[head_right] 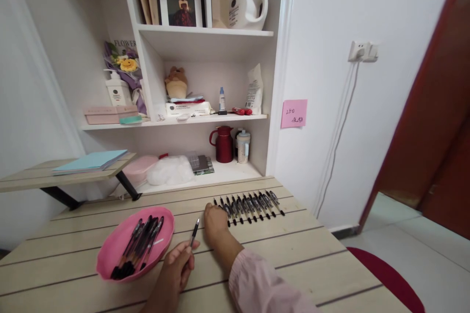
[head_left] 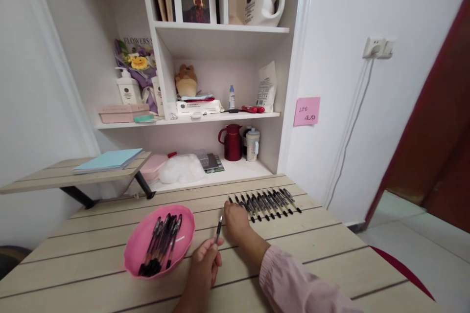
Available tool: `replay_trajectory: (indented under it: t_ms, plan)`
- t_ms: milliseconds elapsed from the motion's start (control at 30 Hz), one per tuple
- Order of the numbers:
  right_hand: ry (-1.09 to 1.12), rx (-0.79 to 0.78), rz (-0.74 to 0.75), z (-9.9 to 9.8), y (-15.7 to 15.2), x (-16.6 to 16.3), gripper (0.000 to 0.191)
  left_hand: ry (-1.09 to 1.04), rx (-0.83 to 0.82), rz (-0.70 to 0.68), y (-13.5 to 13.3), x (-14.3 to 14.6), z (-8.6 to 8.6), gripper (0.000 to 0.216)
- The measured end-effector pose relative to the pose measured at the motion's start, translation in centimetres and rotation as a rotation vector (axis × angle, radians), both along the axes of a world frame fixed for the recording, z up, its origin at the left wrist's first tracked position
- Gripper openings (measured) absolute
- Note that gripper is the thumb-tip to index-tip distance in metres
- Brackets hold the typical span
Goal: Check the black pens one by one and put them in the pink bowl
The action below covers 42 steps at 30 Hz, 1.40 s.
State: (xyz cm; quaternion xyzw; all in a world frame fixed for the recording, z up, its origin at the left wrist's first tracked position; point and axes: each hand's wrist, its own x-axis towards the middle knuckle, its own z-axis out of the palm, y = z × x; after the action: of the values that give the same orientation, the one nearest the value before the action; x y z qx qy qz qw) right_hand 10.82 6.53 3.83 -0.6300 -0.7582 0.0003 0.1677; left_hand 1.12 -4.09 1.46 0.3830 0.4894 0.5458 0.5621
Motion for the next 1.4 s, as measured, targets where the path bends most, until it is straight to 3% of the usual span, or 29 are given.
replay_trajectory:
  t_ms: [333, 500, 667, 733, 900, 967, 1400]
  plan:
    - [0.025, -0.020, 0.000, -0.5, -0.2, -0.4, 0.031, -0.026, -0.005, 0.000, 1.2, -0.4, -1.2, 0.043]
    - [0.199, -0.069, 0.055, -1.3, -1.9, -0.5, 0.023, -0.024, 0.016, 0.026, 0.5, -0.3, -0.4, 0.041]
    - [0.491, -0.145, 0.133, -2.0, -3.0, 2.4, 0.010, 0.029, 0.025, -0.025, -0.1, 0.0, 0.1, 0.038]
    - [0.698, -0.178, 0.150, -2.0, -3.1, 3.9, 0.016, 0.065, 0.018, -0.071, -0.3, 0.3, 0.1, 0.037]
    - [1.742, -0.336, 0.217, -1.5, -3.3, 6.0, 0.027, 0.151, -0.034, -0.120, -0.9, 1.0, 0.4, 0.038]
    - [1.872, -0.387, 0.227, -1.3, -3.4, 6.0, 0.031, 0.168, -0.045, -0.123, -1.0, 1.1, 0.6, 0.038]
    - [1.691, -0.453, 0.272, -0.4, -4.7, 5.0, 0.035, 0.184, -0.041, -0.153, -0.9, 1.1, 0.8, 0.032]
